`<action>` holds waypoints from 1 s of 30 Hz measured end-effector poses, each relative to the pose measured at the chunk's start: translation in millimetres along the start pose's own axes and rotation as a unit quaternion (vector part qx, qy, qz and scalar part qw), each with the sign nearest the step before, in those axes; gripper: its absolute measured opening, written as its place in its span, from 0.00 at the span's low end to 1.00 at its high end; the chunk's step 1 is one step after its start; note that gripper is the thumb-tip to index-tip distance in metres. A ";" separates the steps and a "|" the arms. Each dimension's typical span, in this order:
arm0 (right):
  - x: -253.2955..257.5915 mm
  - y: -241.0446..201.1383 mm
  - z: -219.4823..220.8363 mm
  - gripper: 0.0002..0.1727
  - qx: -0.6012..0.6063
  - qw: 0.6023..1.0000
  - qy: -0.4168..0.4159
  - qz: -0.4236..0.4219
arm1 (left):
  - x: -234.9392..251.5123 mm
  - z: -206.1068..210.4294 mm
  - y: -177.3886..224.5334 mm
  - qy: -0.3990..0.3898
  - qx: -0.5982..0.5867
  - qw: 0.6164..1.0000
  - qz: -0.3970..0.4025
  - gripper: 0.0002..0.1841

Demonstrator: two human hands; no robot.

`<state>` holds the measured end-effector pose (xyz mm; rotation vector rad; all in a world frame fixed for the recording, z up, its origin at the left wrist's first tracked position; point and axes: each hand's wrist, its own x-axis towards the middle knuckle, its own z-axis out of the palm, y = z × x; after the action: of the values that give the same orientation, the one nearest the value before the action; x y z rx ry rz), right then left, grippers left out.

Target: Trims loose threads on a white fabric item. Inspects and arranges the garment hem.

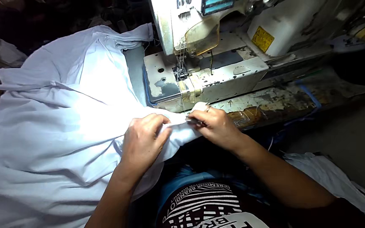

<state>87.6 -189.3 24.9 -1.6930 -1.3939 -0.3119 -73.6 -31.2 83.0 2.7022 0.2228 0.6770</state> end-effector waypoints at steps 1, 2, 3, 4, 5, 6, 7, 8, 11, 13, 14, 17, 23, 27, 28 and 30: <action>-2.3 2.5 3.1 0.05 -0.029 0.998 0.061 0.003 | -4.2 1.7 2.9 0.066 0.046 0.996 0.028 0.08; -4.8 6.6 7.3 0.03 -0.049 0.991 0.126 0.006 | -9.3 7.6 3.0 0.131 0.080 0.987 0.053 0.08; -7.9 11.3 11.8 0.03 -0.054 0.983 0.177 0.011 | -15.5 18.0 -1.2 0.181 0.095 0.976 0.073 0.08; -12.0 15.2 16.8 0.03 -0.043 0.976 0.214 0.018 | -23.3 31.2 -8.8 0.196 0.099 0.972 0.081 0.08; -17.5 17.2 21.9 0.04 -0.022 0.972 0.232 0.027 | -30.4 44.9 -18.0 0.185 0.099 0.975 0.077 0.09; -23.2 17.7 27.0 0.04 -0.007 0.970 0.241 0.036 | -35.6 55.2 -25.1 0.158 0.098 0.980 0.064 0.11; -28.8 17.2 31.8 0.04 0.001 0.969 0.244 0.044 | -37.8 60.3 -27.6 0.134 0.085 0.986 0.048 0.12; -34.3 15.9 35.1 0.03 0.010 0.970 0.238 0.054 | -37.2 60.2 -24.4 0.128 0.059 0.989 0.032 0.13; -42.5 11.6 38.0 0.05 0.044 0.967 0.239 0.076 | -23.7 52.8 2.5 0.163 -0.048 0.985 0.032 0.10; -40.5 9.3 36.8 0.07 0.060 0.964 0.247 0.079 | -8.2 57.0 15.7 0.181 -0.096 0.977 0.050 0.07; -39.7 8.2 36.3 0.07 0.063 0.963 0.252 0.078 | -1.7 61.6 18.8 0.177 -0.108 0.977 0.054 0.06; -38.1 5.1 34.8 0.07 0.063 0.960 0.265 0.072 | 9.1 74.2 21.5 0.147 -0.121 0.980 0.061 0.06; -42.2 6.3 35.1 0.06 0.070 0.965 0.251 0.038 | 11.0 78.3 14.9 0.144 -0.144 0.977 0.061 0.08; -44.5 10.5 34.7 0.05 0.068 0.967 0.246 0.019 | 1.7 58.0 8.5 0.201 -0.286 0.937 -0.024 0.05; -45.3 10.0 35.5 0.05 0.065 0.967 0.246 0.015 | 0.3 54.1 11.4 0.209 -0.345 0.914 -0.045 0.06; -47.0 8.4 36.9 0.05 0.064 0.968 0.244 0.012 | -1.5 46.5 19.5 0.205 -0.486 0.846 -0.076 0.08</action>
<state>67.1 -192.1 -31.8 -1.4043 -1.0026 -0.5701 -51.2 -63.1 51.0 1.5401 0.1354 0.9753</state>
